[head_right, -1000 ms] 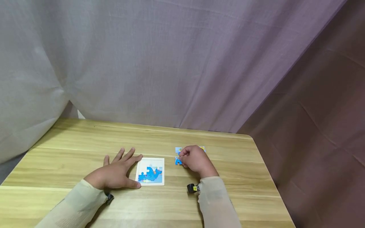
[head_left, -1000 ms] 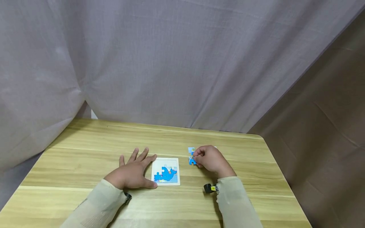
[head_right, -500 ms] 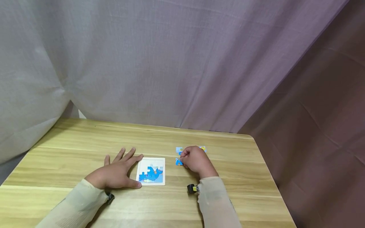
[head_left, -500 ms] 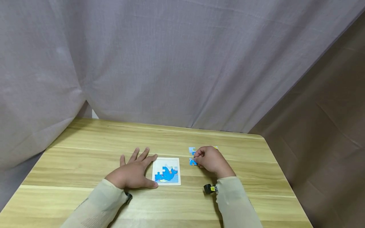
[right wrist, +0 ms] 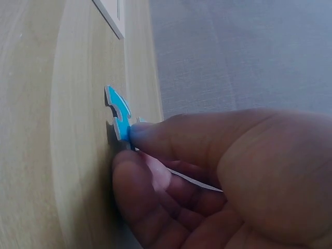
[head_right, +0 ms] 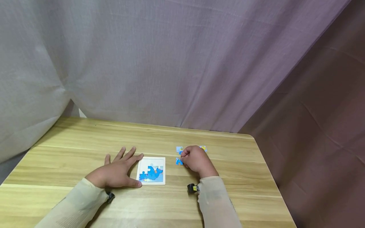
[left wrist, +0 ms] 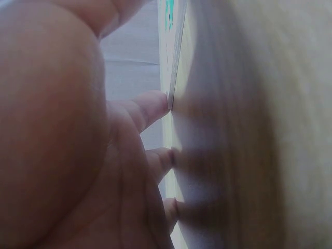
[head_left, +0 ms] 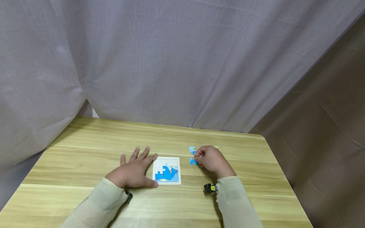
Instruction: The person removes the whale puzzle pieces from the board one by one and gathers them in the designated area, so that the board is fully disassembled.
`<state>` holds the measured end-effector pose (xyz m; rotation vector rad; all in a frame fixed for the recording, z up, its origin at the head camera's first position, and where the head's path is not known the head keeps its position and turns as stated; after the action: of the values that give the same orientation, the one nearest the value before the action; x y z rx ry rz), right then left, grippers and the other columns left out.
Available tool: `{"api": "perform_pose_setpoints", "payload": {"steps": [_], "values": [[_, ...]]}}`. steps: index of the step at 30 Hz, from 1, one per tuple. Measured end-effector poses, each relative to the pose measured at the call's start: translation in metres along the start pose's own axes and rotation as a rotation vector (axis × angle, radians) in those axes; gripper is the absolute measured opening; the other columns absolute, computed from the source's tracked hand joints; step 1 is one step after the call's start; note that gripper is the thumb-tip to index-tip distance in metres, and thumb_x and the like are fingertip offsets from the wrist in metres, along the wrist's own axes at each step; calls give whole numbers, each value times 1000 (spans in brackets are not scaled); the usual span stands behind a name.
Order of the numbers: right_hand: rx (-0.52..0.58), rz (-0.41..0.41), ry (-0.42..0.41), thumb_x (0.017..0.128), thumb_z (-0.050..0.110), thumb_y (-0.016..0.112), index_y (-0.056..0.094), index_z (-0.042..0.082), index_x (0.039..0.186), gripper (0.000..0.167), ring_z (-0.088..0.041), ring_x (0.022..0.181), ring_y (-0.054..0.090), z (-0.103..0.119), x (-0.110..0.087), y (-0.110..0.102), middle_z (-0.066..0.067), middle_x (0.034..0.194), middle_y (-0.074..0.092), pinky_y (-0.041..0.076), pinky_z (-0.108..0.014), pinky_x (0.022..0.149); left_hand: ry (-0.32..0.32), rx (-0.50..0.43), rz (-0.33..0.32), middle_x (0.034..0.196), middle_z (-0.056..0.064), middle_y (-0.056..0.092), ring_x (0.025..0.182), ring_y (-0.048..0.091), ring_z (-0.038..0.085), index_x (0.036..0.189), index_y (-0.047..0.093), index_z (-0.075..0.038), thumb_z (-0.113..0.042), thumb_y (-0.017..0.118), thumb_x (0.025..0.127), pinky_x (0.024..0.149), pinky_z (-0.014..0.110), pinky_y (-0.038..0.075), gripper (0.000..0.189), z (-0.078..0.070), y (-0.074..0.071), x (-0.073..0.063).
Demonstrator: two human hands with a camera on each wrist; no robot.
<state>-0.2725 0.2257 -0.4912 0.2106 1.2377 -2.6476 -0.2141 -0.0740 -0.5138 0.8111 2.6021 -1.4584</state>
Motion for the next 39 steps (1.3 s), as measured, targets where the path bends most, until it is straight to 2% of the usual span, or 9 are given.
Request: {"api": "perform_pose_setpoints", "payload": {"steps": [10, 17, 23, 31, 39], "values": [[-18, 16, -1, 103, 15, 81, 78, 12, 100, 5, -16, 71, 66, 2, -3, -3, -1, 83, 73, 52, -30, 68, -2, 12, 3, 192, 7, 3, 176, -10, 48, 179, 32, -35, -71, 90, 84, 121, 93, -13, 118, 0, 0, 0], [-25, 17, -13, 106, 19, 77, 78, 15, 106, 4, -21, 75, 72, 9, -11, -12, 0, 91, 73, 57, -32, 71, -2, 19, 4, 192, 6, 2, 176, -10, 47, 179, 32, -36, -72, 90, 84, 122, 93, -13, 117, -1, 1, 1], [-45, 4, -117, 106, 20, 78, 78, 17, 107, 4, -16, 74, 65, 43, -22, -15, 3, 89, 72, 51, -30, 70, -2, 10, 1, 192, 6, 3, 176, -10, 48, 179, 33, -35, -71, 91, 83, 122, 93, -13, 118, -1, 1, 0], [-130, 41, -251, 103, 19, 81, 81, 14, 106, 6, -10, 77, 61, 93, -26, 4, 8, 86, 71, 52, -29, 75, -6, 12, -1, 192, 6, 3, 176, -9, 48, 179, 33, -36, -72, 91, 82, 121, 93, -13, 118, 2, 1, 0], [-170, 110, -309, 100, 17, 85, 83, 10, 111, 13, -11, 77, 62, 111, -23, 33, 8, 87, 71, 55, -30, 76, -8, 27, -4, 192, 7, 5, 176, -7, 49, 178, 34, -36, -74, 90, 82, 121, 94, -10, 118, 2, 1, 1]]}}
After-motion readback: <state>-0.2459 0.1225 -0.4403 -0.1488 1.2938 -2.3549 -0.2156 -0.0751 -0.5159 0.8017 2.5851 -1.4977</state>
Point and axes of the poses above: each hand's wrist, its own x-axis towards the middle knuckle, its own y-axis out of the palm, z = x × y, the point moved 9 cm from there along x, towards the middle knuckle
